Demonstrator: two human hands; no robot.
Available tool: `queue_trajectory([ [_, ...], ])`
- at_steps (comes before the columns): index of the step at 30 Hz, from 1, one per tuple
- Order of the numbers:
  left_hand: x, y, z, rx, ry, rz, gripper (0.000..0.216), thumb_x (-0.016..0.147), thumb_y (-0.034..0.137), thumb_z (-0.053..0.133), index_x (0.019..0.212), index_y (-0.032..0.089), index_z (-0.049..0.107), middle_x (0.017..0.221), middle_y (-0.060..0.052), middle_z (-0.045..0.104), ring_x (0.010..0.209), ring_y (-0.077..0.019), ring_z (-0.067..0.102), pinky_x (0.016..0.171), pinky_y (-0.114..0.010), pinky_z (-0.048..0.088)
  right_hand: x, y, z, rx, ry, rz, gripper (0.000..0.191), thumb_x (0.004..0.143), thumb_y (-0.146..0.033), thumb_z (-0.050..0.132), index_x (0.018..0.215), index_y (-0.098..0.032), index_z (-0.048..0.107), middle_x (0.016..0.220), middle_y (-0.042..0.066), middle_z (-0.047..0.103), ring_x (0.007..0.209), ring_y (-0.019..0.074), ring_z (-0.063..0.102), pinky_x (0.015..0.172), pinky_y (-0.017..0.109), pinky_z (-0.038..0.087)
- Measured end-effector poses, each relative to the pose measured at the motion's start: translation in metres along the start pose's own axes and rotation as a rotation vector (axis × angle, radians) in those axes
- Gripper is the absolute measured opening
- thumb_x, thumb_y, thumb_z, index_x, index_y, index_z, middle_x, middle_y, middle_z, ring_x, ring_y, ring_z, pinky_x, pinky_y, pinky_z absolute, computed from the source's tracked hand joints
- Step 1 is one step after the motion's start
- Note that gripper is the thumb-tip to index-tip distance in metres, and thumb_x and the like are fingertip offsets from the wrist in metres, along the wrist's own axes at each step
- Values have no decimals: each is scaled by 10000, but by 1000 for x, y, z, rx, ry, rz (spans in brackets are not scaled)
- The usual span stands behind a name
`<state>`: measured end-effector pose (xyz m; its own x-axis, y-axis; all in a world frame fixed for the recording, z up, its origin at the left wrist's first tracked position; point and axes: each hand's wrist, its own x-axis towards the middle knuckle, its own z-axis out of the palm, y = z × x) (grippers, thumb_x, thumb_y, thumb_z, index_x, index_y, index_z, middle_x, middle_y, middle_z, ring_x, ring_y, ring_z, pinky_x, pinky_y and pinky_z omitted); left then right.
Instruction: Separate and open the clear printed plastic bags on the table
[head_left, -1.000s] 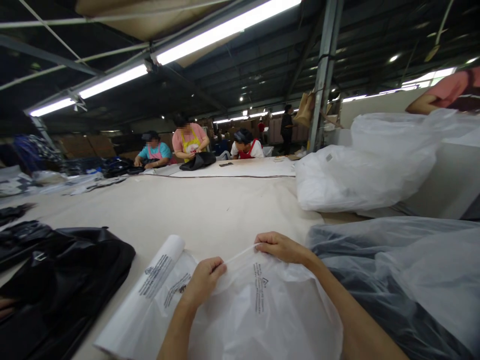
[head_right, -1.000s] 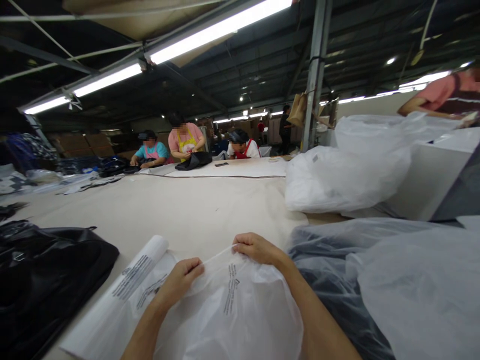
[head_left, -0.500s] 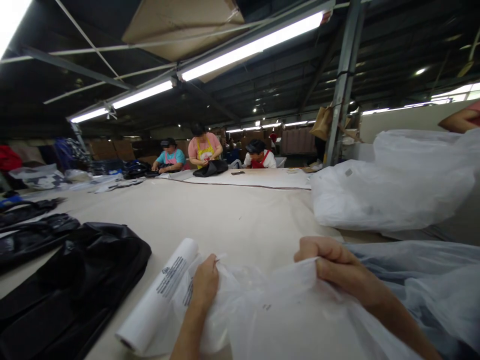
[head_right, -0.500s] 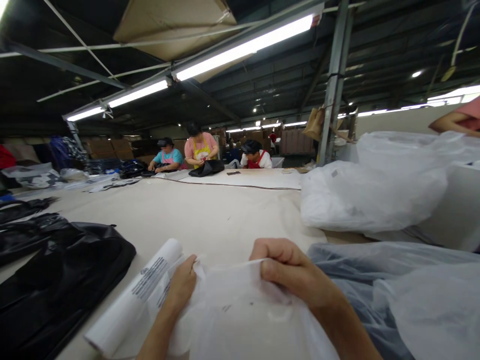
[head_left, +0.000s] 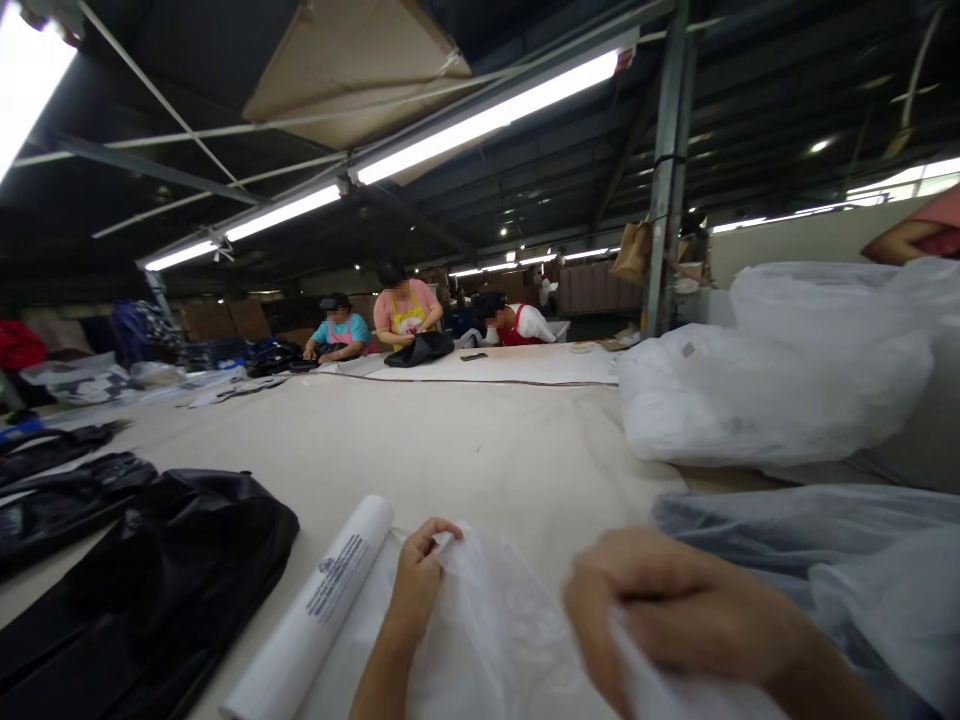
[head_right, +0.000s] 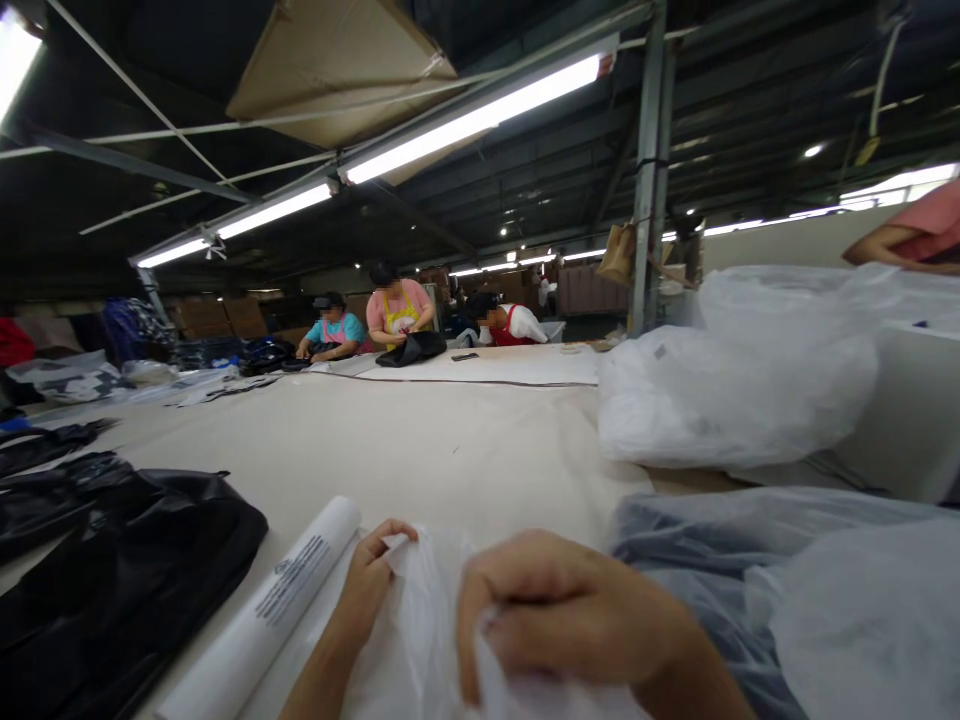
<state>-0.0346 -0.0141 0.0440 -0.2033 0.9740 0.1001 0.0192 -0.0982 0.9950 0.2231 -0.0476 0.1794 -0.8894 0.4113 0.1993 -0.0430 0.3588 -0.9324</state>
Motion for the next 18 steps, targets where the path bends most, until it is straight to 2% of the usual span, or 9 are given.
queue_trajectory([
  [2,-5,8,2,-115,-47,-26,131,574,220,587,693,175,555,518,66,465,467,-77,362,473,-186,233,23,21,2,-72,76,35,196,801,-338,550,742,-154,586,713,9,541,632,106,464,603,221,369],
  [4,-8,15,1,-226,-97,-15,128,564,189,613,640,170,513,543,52,498,497,-81,405,496,-185,269,46,50,2,-149,172,45,86,758,-244,557,746,-162,580,1011,56,587,819,143,527,714,245,396],
  [6,-10,19,-2,-316,-144,13,153,581,155,621,609,168,471,602,32,543,539,-90,444,517,-189,301,62,79,2,-178,204,56,81,746,-241,565,733,-162,577,1303,95,471,1079,210,495,829,283,383],
  [7,-11,20,-4,-346,-167,21,166,592,142,619,597,167,455,637,21,562,556,-95,458,520,-191,310,66,91,2,-169,196,73,93,741,-255,576,729,-162,575,1358,103,423,1170,233,442,873,296,363],
  [9,-11,21,-7,-375,-203,23,179,601,122,609,573,163,437,698,0,593,573,-101,473,514,-195,316,69,108,4,-87,159,113,130,731,-294,589,743,-166,566,1250,110,498,1129,230,464,844,289,369],
  [11,-11,22,-11,-376,-228,8,175,597,113,601,560,158,436,749,-19,619,586,-111,491,519,-203,328,69,117,5,28,143,179,175,733,-338,579,750,-170,533,894,48,569,787,157,524,650,238,371],
  [13,-11,22,-14,-362,-239,11,164,596,107,585,552,157,435,779,-31,633,610,-122,507,541,-210,342,69,122,4,80,217,223,226,757,-380,561,719,-175,474,646,-39,431,549,86,363,507,203,259],
  [15,-12,24,-17,-330,-248,21,136,586,90,550,552,157,437,822,-37,644,643,-133,519,563,-217,349,69,126,0,70,378,208,295,781,-424,553,681,-182,417,591,-67,327,526,74,285,482,203,211],
  [18,-15,29,-20,-208,-277,31,102,521,57,471,550,154,476,898,-38,650,746,-160,541,635,-233,373,66,130,-12,92,551,174,344,775,-477,563,679,-183,410,600,-65,340,535,75,302,478,203,231],
])
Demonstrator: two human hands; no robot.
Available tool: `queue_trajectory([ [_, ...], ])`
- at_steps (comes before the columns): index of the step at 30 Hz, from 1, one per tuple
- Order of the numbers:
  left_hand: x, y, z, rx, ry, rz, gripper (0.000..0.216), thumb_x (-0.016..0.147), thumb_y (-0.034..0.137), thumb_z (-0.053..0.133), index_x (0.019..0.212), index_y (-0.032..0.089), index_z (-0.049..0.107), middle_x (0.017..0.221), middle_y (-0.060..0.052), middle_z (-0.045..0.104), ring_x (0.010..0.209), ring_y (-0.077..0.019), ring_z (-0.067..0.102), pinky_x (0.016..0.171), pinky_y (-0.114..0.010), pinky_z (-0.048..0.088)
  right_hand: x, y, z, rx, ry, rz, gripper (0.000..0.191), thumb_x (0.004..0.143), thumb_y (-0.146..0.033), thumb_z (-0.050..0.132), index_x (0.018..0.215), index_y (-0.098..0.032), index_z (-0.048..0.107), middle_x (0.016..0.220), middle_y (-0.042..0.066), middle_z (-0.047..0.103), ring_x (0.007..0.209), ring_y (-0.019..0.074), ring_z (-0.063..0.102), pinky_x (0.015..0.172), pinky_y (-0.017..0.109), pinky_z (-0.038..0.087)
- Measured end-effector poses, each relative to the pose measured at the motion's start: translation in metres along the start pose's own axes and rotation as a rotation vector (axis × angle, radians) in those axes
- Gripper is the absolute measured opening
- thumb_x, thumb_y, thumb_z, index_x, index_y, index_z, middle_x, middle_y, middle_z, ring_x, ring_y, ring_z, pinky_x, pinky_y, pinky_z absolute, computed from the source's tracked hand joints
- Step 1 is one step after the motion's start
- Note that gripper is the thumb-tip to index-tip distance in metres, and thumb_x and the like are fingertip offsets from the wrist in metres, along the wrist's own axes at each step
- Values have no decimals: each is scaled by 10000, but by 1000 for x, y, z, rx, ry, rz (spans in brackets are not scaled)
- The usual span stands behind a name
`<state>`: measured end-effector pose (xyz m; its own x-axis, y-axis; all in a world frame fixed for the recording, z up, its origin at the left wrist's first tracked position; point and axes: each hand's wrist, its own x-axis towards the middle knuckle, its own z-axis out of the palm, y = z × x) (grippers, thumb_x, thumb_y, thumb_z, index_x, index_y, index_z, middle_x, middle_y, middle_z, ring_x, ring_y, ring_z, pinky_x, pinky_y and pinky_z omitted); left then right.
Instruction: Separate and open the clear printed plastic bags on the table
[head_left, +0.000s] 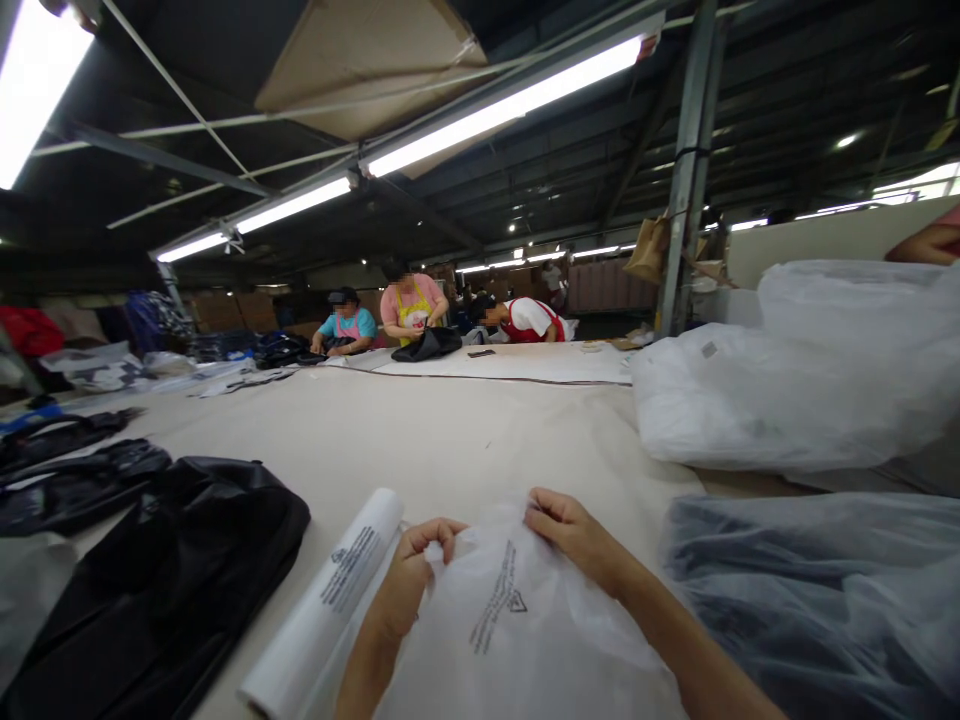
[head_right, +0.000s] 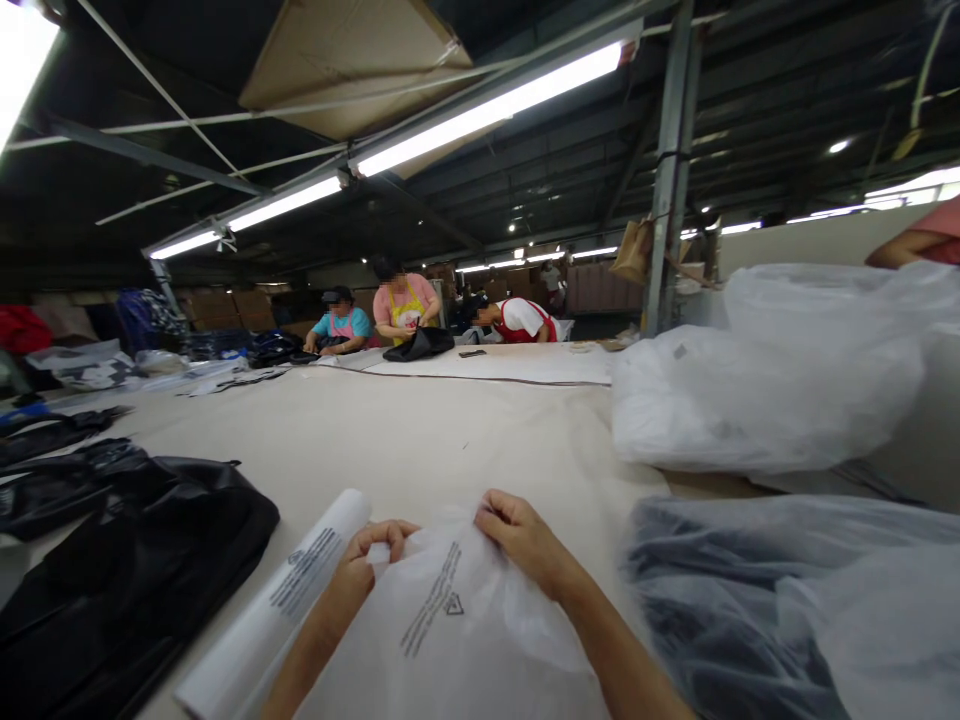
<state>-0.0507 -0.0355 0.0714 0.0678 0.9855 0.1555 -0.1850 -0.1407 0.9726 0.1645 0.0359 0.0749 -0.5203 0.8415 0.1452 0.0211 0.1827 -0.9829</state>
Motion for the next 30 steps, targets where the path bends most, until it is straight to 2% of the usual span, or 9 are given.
queue_trajectory([
  [3,-3,8,2,163,-40,-8,107,496,67,449,525,149,512,891,-37,631,836,-181,528,742,-251,374,-2,-6,-10,21,0,12,318,751,-463,595,829,-166,513,621,-62,393,531,73,333,473,197,246],
  [5,-5,12,4,230,-51,13,80,515,91,463,512,149,517,865,-34,606,829,-177,509,748,-248,362,-7,-13,-12,-49,-89,69,341,727,-402,620,958,-161,553,625,-67,402,522,67,339,468,192,245],
  [9,-5,14,6,251,-55,48,93,632,191,489,556,153,528,787,-27,574,712,-144,457,639,-231,339,-12,-19,-9,-291,-394,207,151,686,-281,586,699,-131,583,542,-64,374,478,56,315,436,194,213],
  [12,-1,10,9,298,119,-22,294,792,384,468,612,163,539,610,14,476,572,-115,380,526,-217,289,-10,-16,-6,-348,-338,166,159,693,-280,556,622,-142,526,526,-61,368,468,58,304,424,201,200],
  [15,3,4,12,329,269,-88,388,809,507,453,644,167,544,543,46,405,509,-101,335,472,-206,253,-9,-18,-7,-317,-216,37,182,751,-307,528,661,-149,518,564,-56,368,518,70,327,463,199,232],
  [17,4,0,13,317,251,-115,355,785,484,495,646,163,554,537,49,417,511,-96,349,477,-200,259,-11,-22,-7,-363,-163,-58,208,796,-321,503,682,-151,537,588,-47,396,557,83,363,499,204,258],
  [21,3,-2,13,290,39,-204,211,693,355,626,697,144,617,600,32,516,564,-105,431,525,-202,302,-12,-29,-10,-655,-54,-185,226,848,-307,468,686,-164,537,633,-27,501,611,109,442,570,232,290],
  [24,5,-5,13,342,38,-176,169,697,308,592,692,144,633,611,20,533,581,-117,435,538,-215,308,-11,-28,-8,-746,-26,-207,226,858,-294,467,675,-167,511,646,-23,515,625,112,445,588,241,284],
  [30,16,-28,14,592,145,34,75,655,228,572,607,180,603,601,-5,547,642,-173,467,595,-260,315,-31,-55,36,-375,-374,-209,199,793,-250,556,628,-158,493,607,-53,428,580,73,376,535,196,275],
])
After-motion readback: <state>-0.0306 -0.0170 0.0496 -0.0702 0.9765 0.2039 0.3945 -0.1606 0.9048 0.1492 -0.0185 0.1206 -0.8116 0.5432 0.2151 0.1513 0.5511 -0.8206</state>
